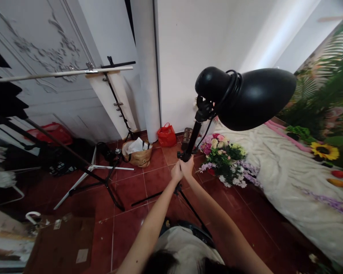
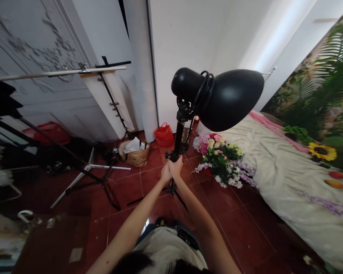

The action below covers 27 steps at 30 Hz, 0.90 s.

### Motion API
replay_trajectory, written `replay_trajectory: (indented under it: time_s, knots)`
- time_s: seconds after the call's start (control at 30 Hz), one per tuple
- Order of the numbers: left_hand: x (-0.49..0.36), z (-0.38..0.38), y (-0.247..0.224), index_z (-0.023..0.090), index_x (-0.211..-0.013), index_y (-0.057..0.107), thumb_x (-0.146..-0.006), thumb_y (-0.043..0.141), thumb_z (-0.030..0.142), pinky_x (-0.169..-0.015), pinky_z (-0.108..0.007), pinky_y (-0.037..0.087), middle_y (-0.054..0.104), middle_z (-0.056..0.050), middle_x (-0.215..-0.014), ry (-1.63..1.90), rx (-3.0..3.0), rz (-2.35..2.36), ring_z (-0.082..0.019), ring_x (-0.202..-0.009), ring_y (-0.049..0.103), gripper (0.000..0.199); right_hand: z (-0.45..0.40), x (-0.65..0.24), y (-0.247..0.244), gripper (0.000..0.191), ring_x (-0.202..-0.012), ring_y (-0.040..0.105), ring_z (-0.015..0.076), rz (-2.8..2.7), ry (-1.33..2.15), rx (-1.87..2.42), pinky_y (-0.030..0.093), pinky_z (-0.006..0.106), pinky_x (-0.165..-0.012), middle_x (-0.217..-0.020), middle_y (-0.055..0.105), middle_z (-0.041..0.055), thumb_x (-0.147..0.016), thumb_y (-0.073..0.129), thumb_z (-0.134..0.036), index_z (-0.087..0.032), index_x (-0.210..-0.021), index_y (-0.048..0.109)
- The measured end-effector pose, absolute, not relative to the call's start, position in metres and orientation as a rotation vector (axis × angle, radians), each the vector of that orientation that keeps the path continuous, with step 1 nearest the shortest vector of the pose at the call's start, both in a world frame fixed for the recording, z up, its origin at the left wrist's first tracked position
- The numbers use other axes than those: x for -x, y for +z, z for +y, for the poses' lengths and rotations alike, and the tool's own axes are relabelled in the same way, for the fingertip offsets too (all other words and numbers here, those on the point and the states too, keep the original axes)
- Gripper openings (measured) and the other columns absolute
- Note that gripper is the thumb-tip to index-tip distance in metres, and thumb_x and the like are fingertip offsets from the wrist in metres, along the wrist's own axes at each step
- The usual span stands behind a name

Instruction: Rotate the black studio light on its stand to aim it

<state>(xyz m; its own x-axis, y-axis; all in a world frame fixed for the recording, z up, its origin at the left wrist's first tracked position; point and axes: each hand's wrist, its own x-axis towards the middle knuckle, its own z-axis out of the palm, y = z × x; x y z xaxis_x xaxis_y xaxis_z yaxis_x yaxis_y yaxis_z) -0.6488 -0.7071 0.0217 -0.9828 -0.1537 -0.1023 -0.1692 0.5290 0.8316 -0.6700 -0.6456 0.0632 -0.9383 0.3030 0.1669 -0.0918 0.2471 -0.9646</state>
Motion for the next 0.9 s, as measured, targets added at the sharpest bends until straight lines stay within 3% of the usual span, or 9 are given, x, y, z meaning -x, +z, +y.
replay_trajectory:
  time_s: [0.2,0.47,0.57,0.7,0.9]
  knots:
    - [0.653,-0.7,0.018,0.021,-0.113,0.052,-0.075,0.056,0.025,-0.078,-0.031,0.045,0.064,-0.009,-0.109,1.579,0.193,2.801,-0.025,-0.098,0.06,0.038,-0.617,0.688,0.057,0.031,-0.078,0.059,0.0188,-2.272,1.836,-0.215,0.05,0.033,-0.075,-0.085,0.064,0.0059,-0.059,0.063,-0.029,-0.018,-0.085,0.05]
    - [0.662,-0.684,0.037,0.016,-0.113,0.049,-0.073,0.055,0.018,-0.084,-0.031,0.045,0.063,-0.01,-0.107,2.062,0.081,2.677,-0.021,-0.098,0.058,0.041,-0.622,0.694,0.102,0.032,-0.074,0.06,0.0189,-2.216,1.664,-0.163,0.05,0.03,-0.07,-0.084,0.065,0.0064,-0.061,0.066,-0.032,-0.018,-0.088,0.054]
    - [0.668,-0.679,0.049,0.016,-0.11,0.052,-0.074,0.055,0.023,-0.08,-0.029,0.047,0.065,-0.008,-0.098,2.1,0.113,2.69,-0.019,-0.091,0.06,0.037,-0.618,0.702,0.133,0.031,-0.071,0.059,0.0177,-2.216,1.635,-0.275,0.049,0.029,-0.067,-0.08,0.064,0.0053,-0.061,0.068,-0.033,-0.017,-0.084,0.054]
    - [0.68,-0.676,0.057,0.014,-0.091,0.06,-0.074,0.057,0.035,-0.069,-0.025,0.048,0.065,-0.005,-0.081,2.133,0.122,2.71,-0.017,-0.076,0.059,0.027,-0.61,0.708,0.174,0.037,-0.069,0.057,0.0163,-2.217,1.609,-0.456,0.049,0.029,-0.066,-0.078,0.062,0.0037,-0.061,0.072,-0.039,-0.017,-0.084,0.053]
    - [0.694,-0.675,0.057,0.013,-0.069,0.06,-0.071,0.058,0.049,-0.054,-0.022,0.043,0.058,-0.002,-0.058,2.108,0.112,2.657,-0.014,-0.059,0.054,0.036,-0.611,0.705,0.232,0.048,-0.08,0.059,0.0184,-2.122,1.53,-0.502,0.05,0.032,-0.075,-0.079,0.061,0.0029,-0.062,0.072,-0.048,-0.017,-0.092,0.052]
